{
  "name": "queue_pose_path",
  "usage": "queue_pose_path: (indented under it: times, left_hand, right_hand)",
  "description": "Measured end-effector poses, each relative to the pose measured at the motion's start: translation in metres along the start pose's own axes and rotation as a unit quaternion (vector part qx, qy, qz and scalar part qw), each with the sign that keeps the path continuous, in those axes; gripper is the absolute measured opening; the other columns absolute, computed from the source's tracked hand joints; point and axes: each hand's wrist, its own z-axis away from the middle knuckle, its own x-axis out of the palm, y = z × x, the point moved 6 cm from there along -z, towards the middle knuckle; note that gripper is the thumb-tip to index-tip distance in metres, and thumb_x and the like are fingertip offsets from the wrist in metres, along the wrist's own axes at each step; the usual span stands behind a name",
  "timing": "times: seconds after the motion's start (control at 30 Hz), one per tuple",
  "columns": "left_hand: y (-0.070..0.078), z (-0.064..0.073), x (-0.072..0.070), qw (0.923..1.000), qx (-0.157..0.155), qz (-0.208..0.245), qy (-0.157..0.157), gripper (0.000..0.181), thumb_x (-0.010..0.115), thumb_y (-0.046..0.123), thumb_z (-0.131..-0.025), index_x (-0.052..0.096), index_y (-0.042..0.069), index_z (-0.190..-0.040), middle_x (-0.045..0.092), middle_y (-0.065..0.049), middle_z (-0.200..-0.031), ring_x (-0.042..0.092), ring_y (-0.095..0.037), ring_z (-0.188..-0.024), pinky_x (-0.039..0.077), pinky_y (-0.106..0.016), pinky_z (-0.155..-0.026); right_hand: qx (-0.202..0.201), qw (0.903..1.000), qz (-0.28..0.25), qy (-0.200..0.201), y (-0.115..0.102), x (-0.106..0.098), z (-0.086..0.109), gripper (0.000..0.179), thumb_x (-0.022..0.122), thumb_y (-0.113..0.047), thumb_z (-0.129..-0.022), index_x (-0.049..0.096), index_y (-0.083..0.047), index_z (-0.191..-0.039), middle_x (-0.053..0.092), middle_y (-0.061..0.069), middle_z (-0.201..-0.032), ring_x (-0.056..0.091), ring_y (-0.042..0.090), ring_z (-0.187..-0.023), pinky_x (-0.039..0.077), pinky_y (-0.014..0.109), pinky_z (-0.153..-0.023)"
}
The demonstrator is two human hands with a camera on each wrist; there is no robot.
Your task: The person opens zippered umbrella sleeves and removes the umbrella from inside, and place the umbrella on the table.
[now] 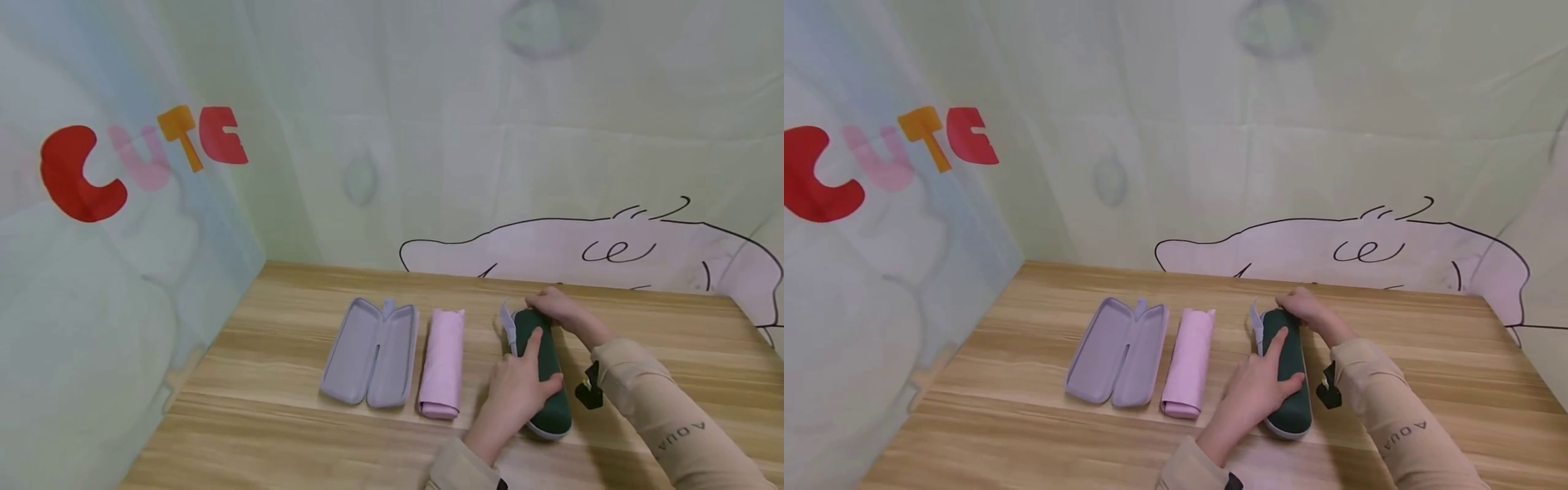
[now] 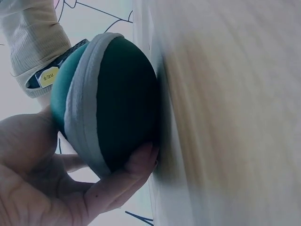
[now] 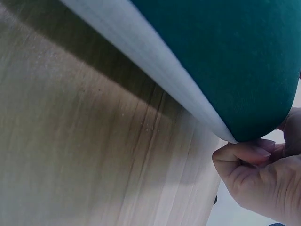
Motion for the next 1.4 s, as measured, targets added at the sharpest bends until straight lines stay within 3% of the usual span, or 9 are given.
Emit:
queue_pose_path:
  times: [0.33, 0.6, 0.87, 1.07, 1.4]
  left_hand:
    - [-0.002, 0.000, 0.001, 1.0000, 0.003, 0.002, -0.006, 0.073, 0.063, 0.052, -0.086, 0.026, 0.043, -0.148, 0.068, -0.011, -0.112, 0.062, -0.021, -0.091, 0.045, -0.028, -0.069]
    - [-0.003, 0.000, 0.001, 0.9998, 0.004, 0.017, -0.002, 0.074, 0.064, 0.049, -0.085, 0.027, 0.041, -0.148, 0.068, -0.013, -0.115, 0.061, -0.022, -0.094, 0.046, -0.029, -0.070]
    - [-0.003, 0.000, 0.001, 0.9996, -0.001, 0.023, -0.014, 0.073, 0.064, 0.050, -0.086, 0.026, 0.043, -0.148, 0.067, -0.014, -0.116, 0.060, -0.022, -0.092, 0.046, -0.029, -0.068]
    - [-0.003, 0.000, 0.001, 0.9995, 0.000, 0.028, -0.016, 0.073, 0.064, 0.049, -0.086, 0.026, 0.042, -0.148, 0.067, -0.012, -0.116, 0.060, -0.022, -0.093, 0.046, -0.029, -0.069]
    - [-0.004, 0.000, 0.000, 0.9996, 0.005, 0.022, -0.014, 0.073, 0.064, 0.049, -0.086, 0.026, 0.041, -0.148, 0.068, -0.013, -0.115, 0.061, -0.023, -0.093, 0.047, -0.030, -0.069]
  right_hand:
    - [0.028, 0.9989, -0.029, 0.026, 0.005, -0.002, 0.005, 0.035, 0.040, -0.017, -0.091, 0.039, -0.019, -0.056, 0.037, -0.011, -0.054, 0.037, 0.005, -0.049, 0.034, 0.021, -0.049]
    - [0.049, 0.9951, -0.081, 0.029, 0.015, -0.001, 0.010, 0.035, 0.037, -0.019, -0.093, 0.042, -0.018, -0.059, 0.038, -0.010, -0.053, 0.039, 0.007, -0.050, 0.037, 0.022, -0.052]
    - [0.069, 0.9912, -0.094, 0.062, 0.020, -0.003, 0.013, 0.038, 0.039, -0.018, -0.089, 0.037, -0.020, -0.051, 0.035, -0.010, -0.050, 0.037, 0.006, -0.048, 0.035, 0.022, -0.050]
    - [0.080, 0.9869, -0.125, 0.064, 0.023, -0.003, 0.017, 0.039, 0.038, -0.016, -0.088, 0.036, -0.020, -0.049, 0.035, -0.011, -0.048, 0.036, 0.005, -0.046, 0.034, 0.020, -0.050]
    - [0.105, 0.9833, -0.132, 0.069, 0.025, -0.002, 0.022, 0.040, 0.038, -0.016, -0.088, 0.038, -0.020, -0.049, 0.037, -0.010, -0.048, 0.039, 0.006, -0.047, 0.034, 0.020, -0.049]
